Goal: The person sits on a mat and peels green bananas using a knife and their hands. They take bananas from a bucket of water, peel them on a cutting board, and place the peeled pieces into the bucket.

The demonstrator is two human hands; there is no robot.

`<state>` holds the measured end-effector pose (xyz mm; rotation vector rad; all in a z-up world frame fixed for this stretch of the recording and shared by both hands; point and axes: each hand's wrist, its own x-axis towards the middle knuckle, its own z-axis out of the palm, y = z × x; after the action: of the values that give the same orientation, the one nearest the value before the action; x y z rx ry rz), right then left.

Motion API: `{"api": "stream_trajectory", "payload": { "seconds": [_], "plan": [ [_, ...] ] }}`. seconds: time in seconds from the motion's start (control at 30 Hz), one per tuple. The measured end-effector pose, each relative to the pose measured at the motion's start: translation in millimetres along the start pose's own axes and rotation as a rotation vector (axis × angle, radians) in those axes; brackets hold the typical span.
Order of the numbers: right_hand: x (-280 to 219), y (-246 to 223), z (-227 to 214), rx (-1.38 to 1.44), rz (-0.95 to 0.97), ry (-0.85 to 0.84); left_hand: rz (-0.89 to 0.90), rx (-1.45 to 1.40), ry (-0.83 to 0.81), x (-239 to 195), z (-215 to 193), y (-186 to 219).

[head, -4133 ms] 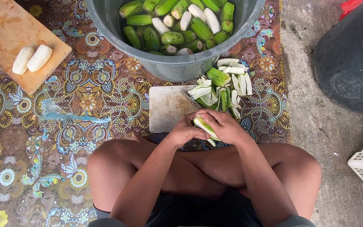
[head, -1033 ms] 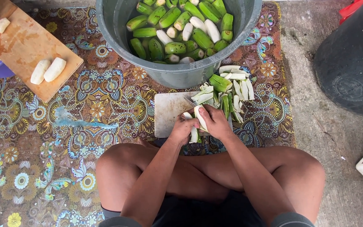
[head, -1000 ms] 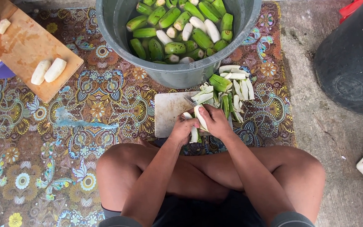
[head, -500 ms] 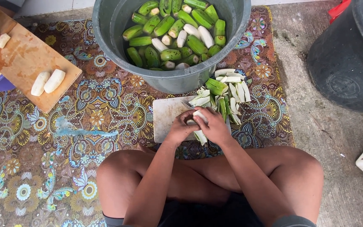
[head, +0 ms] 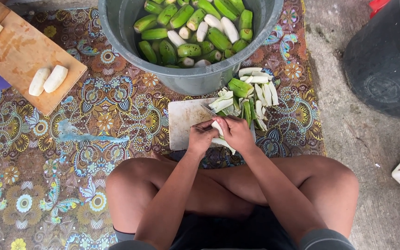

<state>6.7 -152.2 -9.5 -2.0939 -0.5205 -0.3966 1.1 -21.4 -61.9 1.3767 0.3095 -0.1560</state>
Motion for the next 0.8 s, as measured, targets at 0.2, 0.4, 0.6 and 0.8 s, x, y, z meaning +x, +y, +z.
{"api": "stream_trajectory", "payload": {
  "seconds": [0.2,0.4,0.6,0.8],
  "plan": [
    [1.5,2.8,1.1,0.125,0.114,-0.035,-0.075,0.031,0.118,18.3,-5.1,-39.4],
    [-8.3,22.0,15.6,0.102,0.216,-0.05,-0.104,0.065,0.122,20.6,-8.5,-30.4],
    [0.0,-1.8,-7.7,0.13,0.223,0.012,-0.191,0.004,-0.256,-0.9,-10.3,19.9],
    [-7.3,16.4,3.9,0.094,0.155,0.035,-0.177,-0.024,-0.222,9.9,-8.6,-5.0]
  ]
}}
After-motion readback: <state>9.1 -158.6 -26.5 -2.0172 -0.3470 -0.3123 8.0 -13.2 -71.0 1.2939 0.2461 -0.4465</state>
